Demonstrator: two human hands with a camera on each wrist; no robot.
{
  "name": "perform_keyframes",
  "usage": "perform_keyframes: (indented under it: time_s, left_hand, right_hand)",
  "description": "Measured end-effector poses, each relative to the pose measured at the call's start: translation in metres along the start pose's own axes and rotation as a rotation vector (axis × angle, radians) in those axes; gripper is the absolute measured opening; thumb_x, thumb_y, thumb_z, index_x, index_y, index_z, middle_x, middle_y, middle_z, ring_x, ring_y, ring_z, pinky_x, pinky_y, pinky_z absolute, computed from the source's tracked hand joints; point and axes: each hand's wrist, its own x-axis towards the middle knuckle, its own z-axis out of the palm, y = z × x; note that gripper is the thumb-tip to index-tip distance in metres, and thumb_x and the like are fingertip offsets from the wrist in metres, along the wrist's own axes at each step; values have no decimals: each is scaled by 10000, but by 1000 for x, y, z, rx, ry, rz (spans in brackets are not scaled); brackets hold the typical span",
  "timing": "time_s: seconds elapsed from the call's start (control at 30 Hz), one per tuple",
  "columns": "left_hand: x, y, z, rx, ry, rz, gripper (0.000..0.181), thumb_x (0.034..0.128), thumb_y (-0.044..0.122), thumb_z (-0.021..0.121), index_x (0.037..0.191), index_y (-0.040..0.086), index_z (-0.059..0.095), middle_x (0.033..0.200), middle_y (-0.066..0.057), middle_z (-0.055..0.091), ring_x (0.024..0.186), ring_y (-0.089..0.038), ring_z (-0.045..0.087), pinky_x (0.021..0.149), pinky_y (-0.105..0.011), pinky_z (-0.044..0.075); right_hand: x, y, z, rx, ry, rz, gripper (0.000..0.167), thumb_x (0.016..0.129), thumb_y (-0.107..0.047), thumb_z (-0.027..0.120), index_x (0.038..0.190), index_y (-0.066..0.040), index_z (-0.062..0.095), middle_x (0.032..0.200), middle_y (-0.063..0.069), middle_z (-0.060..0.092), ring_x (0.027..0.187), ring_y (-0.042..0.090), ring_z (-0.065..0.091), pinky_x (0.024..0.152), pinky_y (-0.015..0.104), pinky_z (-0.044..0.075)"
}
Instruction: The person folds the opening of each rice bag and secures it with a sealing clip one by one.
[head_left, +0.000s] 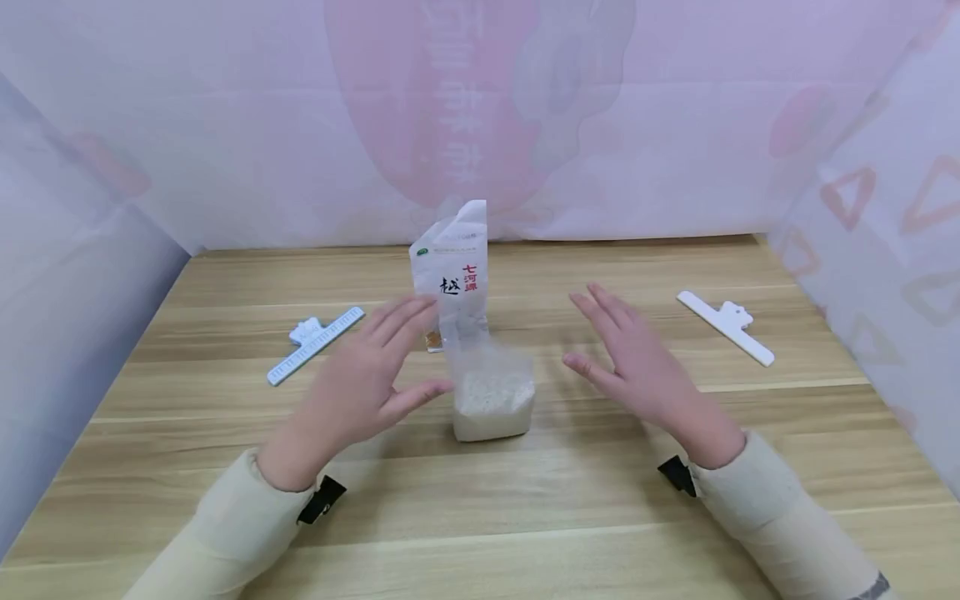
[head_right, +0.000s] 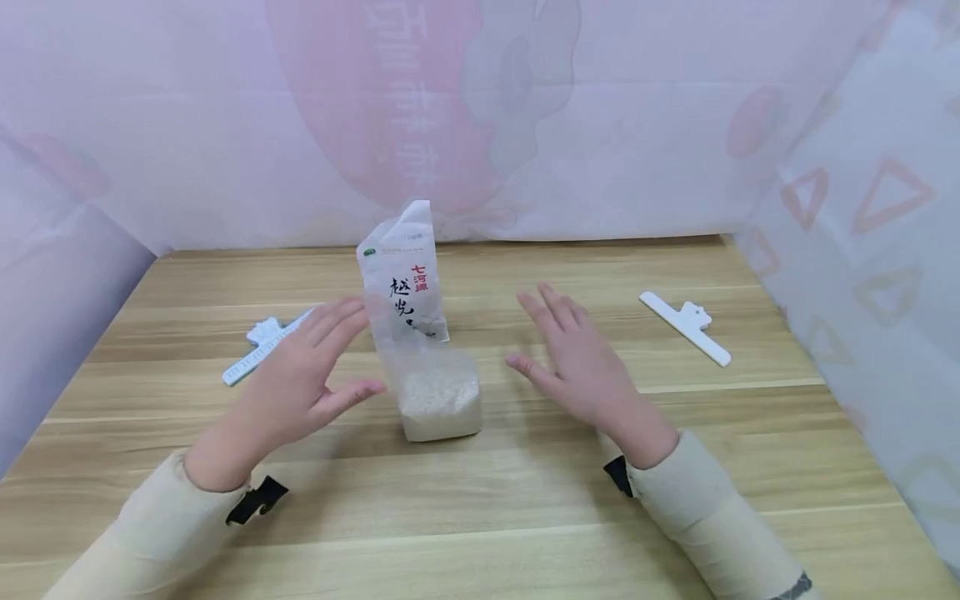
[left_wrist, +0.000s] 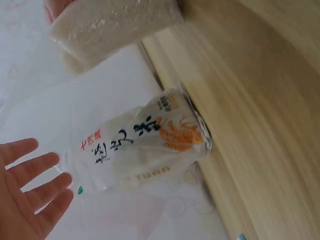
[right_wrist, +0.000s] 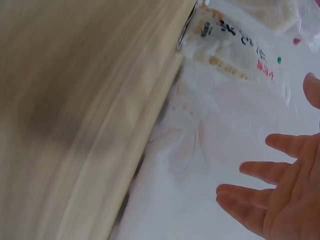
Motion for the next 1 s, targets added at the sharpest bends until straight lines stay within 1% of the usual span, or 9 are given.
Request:
perform_keyframes:
  time_s: [0.1, 0.2, 0.3, 0.4, 0.53, 0.67, 0.77, 0.87, 1.0]
  left_hand:
    - [-1, 4, 4, -30, -87, -5, 815, 940, 716, 390, 1374, 41, 530, 1345, -151, 612, 1256, -338, 574, 1010, -492, 502]
    - [-1, 5, 6, -51, -175, -28, 789, 879, 702, 548, 1337, 60, 546, 1269, -128, 657, 1184, -305, 631, 958, -456, 540]
    - [-2, 6, 7, -77, -264, -73, 785, 801, 630, 707, 1353, 96, 546, 1254, -92, 676, 1155, -262, 656, 927, -428, 557]
    - [-2, 6, 9, -124, -326, -109, 775, 761, 578, 773, 1361, 140, 553, 1251, -50, 687, 1143, -211, 666, 934, -400, 554]
    - [-3, 5, 13, -164, -352, -112, 736, 764, 555, 781, 1349, 163, 568, 1236, -24, 699, 1135, -182, 673, 942, -380, 551]
    - [-5, 5, 15, -188, -387, -137, 653, 768, 515, 798, 1281, 163, 599, 1143, -35, 729, 1044, -195, 699, 885, -373, 567]
    - [-6, 5, 16, -223, -430, -176, 563, 785, 497, 795, 1213, 181, 609, 1044, -31, 746, 948, -194, 709, 794, -353, 572]
    - [-6, 5, 18, -286, -462, -209, 498, 803, 474, 790, 1176, 198, 609, 1022, -10, 745, 917, -168, 715, 758, -316, 571]
    - [-6, 5, 19, -410, -483, -245, 402, 834, 390, 788, 1138, 182, 629, 1046, -4, 743, 892, -137, 735, 733, -247, 582]
  right_hand:
    - [-1, -7, 3, 42, -64, -18, 746, 988, -488, 552, 1586, -179, 232, 1652, 132, 210, 1491, 419, 243, 1165, 639, 248]
    - [0, -12, 7, 73, -96, -77, 712, 991, -439, 570, 1567, -132, 286, 1613, 132, 319, 1474, 366, 314, 1186, 571, 262]
    - [1, -15, 11, 103, -116, -136, 668, 986, -385, 597, 1529, -77, 359, 1563, 116, 415, 1447, 319, 379, 1187, 519, 291]
    - [2, -17, 15, 130, -130, -185, 611, 979, -366, 614, 1485, -73, 436, 1513, 79, 490, 1417, 282, 434, 1168, 493, 337]
    - [2, -19, 19, 157, -141, -227, 530, 967, -359, 637, 1433, -133, 521, 1445, 15, 566, 1367, 237, 503, 1134, 473, 393]
    - [3, -23, 22, 182, -172, -224, 526, 943, -365, 671, 1410, -154, 553, 1422, 6, 590, 1339, 228, 533, 1120, 458, 414]
    - [5, -24, 25, 206, -209, -221, 532, 931, -383, 684, 1403, -169, 562, 1414, -6, 596, 1331, 209, 542, 1117, 435, 421]
    - [6, -25, 26, 244, -238, -211, 491, 925, -387, 691, 1367, -201, 584, 1359, -36, 635, 1291, 169, 575, 1094, 412, 449]
    - [8, -25, 26, 287, -250, -200, 377, 917, -363, 705, 1258, -225, 624, 1189, -62, 709, 1164, 128, 646, 1010, 412, 509]
